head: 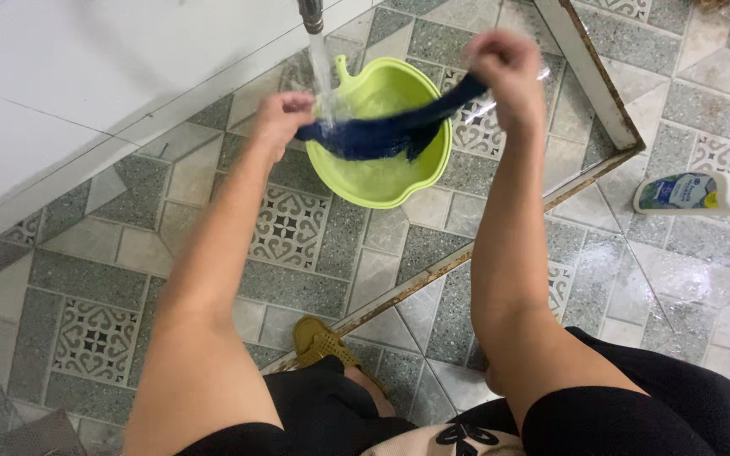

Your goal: The person washes a dark blue cloth by hand in a light green apple-shaped basin. They repeatedly submerge, scrub, and wring the cloth, then rinse it under running tap water and wring it again.

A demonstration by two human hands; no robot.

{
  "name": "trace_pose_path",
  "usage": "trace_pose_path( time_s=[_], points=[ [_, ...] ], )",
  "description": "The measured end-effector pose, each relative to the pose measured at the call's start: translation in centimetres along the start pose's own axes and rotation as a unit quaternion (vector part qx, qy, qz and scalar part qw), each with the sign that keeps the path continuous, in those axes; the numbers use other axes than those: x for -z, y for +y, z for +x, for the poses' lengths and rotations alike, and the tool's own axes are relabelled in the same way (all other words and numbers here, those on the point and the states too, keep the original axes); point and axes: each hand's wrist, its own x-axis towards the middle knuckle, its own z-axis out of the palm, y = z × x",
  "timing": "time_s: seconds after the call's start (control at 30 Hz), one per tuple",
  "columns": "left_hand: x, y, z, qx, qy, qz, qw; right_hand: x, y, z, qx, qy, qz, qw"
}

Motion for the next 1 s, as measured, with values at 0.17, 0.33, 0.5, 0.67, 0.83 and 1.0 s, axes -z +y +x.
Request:
trace_pose_path(
  time_s=[0.17, 0.33, 0.5, 0.67, 0.83, 1.0],
  points=[
    [-1.0, -5.0, -1.0, 0.134, -0.050, 0.165, 0.976, -1.8, 10.6, -1.5, -0.181, -0.135, -0.534, 0.815],
    [-1.1, -8.5, -0.1, 0.168, -0.103, 0.098, 0.976, -6.2, 21.0, -3.9, -0.142, -0.245, -0.434, 0.855],
    [-0.6, -9.0, 0.4, 0.146, -0.068, 0.099, 0.982, -14.0, 24.8, -8.8, -0.190, -0.300, -0.521, 0.776],
    [-0.7, -7.6, -0.4, 0.157, -0.070, 0.061, 0.983, -15.2, 25.7, -9.3, -0.174, -0.519, -0.482, 0.683],
    [-1.1, -6.2, -1.3, 0.165, -0.072, 0.095, 0.979, -14.4, 25.7, -9.3, -0.209, -0.355, -0.658, 0.630],
    [-1.6, -6.7, -0.8, 0.181, -0.073, 0.096, 0.976, -15.6, 25.1, -10.2, -0.201, -0.482, -0.435, 0.734]
  ],
)
